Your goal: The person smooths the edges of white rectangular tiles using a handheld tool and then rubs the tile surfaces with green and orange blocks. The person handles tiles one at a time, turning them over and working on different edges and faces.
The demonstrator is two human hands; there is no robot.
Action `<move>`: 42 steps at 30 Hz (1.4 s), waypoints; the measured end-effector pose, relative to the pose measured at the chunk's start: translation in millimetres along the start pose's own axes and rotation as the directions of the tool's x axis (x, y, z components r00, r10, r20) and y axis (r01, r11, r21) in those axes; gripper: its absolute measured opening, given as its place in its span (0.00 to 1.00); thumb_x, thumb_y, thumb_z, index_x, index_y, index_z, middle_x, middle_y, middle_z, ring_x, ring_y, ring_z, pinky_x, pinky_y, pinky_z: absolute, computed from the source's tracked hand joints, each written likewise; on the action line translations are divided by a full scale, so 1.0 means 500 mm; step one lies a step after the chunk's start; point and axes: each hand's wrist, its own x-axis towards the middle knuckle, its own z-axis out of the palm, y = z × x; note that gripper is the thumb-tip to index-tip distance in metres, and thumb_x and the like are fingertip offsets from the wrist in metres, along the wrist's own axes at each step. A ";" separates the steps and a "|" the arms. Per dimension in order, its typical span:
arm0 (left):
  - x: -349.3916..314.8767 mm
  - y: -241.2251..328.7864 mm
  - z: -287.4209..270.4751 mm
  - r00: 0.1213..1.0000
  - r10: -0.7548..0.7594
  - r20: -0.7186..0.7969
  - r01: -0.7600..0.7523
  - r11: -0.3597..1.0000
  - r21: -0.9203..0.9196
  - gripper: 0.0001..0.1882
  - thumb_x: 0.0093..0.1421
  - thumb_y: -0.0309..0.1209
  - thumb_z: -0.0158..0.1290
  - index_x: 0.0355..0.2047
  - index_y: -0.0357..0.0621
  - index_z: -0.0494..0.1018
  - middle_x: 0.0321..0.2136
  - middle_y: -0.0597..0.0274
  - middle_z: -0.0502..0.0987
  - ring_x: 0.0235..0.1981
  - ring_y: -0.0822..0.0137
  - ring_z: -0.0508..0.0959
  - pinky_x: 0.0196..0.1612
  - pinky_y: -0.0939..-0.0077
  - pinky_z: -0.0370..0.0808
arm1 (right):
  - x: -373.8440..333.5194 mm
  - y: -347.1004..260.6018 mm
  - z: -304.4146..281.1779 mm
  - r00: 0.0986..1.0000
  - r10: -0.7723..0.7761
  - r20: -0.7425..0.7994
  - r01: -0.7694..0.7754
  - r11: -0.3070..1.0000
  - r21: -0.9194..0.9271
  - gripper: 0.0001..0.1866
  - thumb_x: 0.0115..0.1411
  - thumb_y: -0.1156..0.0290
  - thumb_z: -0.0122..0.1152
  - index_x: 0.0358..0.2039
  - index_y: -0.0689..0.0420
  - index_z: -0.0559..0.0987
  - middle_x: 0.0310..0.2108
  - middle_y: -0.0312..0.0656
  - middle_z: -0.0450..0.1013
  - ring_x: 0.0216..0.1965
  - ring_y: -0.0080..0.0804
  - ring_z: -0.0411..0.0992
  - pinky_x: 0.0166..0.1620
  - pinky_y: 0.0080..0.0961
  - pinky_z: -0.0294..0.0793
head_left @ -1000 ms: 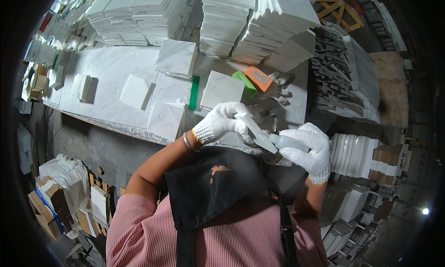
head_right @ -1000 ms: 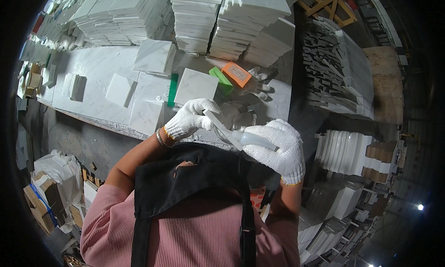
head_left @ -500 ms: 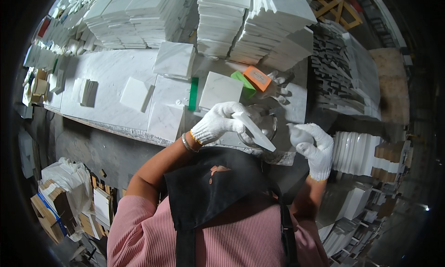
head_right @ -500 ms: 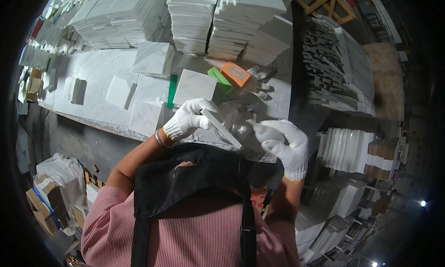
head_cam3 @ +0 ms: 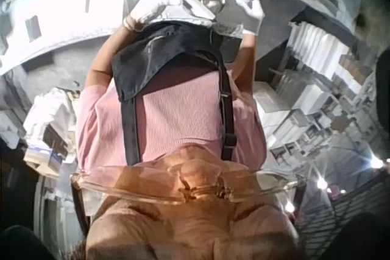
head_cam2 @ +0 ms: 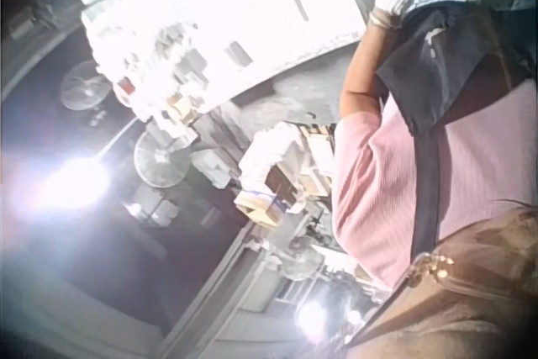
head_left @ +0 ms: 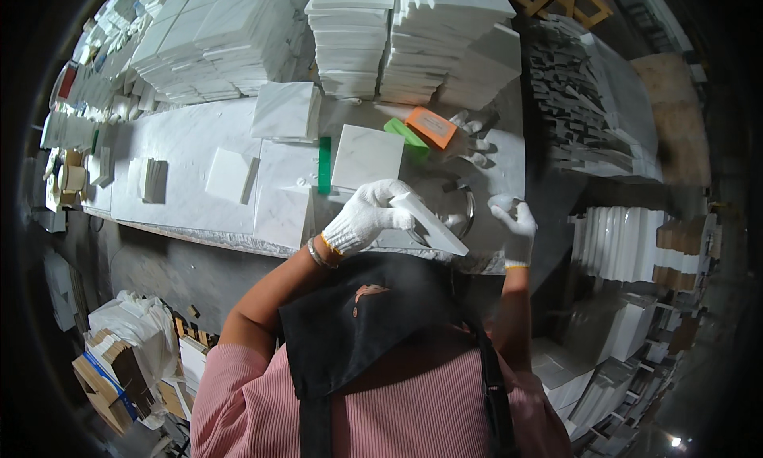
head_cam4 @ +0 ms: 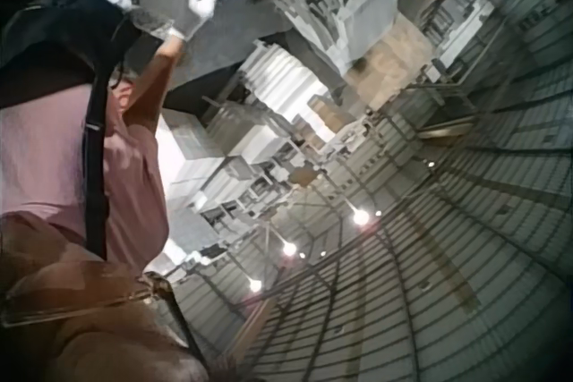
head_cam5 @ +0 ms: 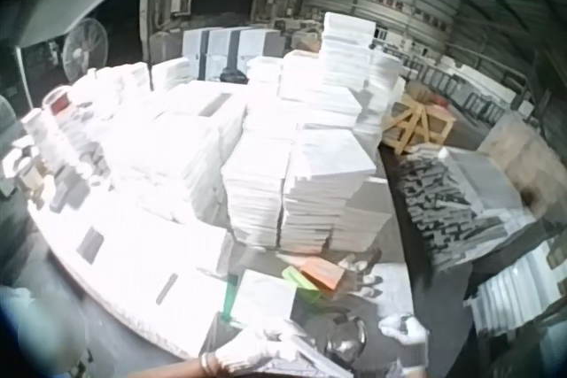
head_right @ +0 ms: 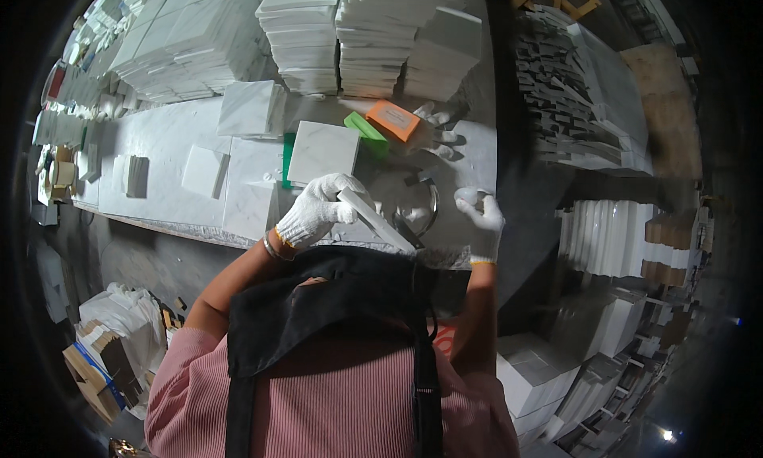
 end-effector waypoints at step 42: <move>-0.026 -0.057 0.001 0.964 -0.225 -0.140 0.248 0.951 0.184 0.10 0.61 0.25 0.59 0.43 0.37 0.77 0.38 0.62 0.82 0.39 0.73 0.79 0.46 0.76 0.75 | -0.103 -0.042 0.075 0.970 -0.217 0.106 0.234 0.954 -0.188 0.08 0.57 0.74 0.59 0.37 0.54 0.82 0.36 0.45 0.79 0.39 0.44 0.78 0.41 0.34 0.76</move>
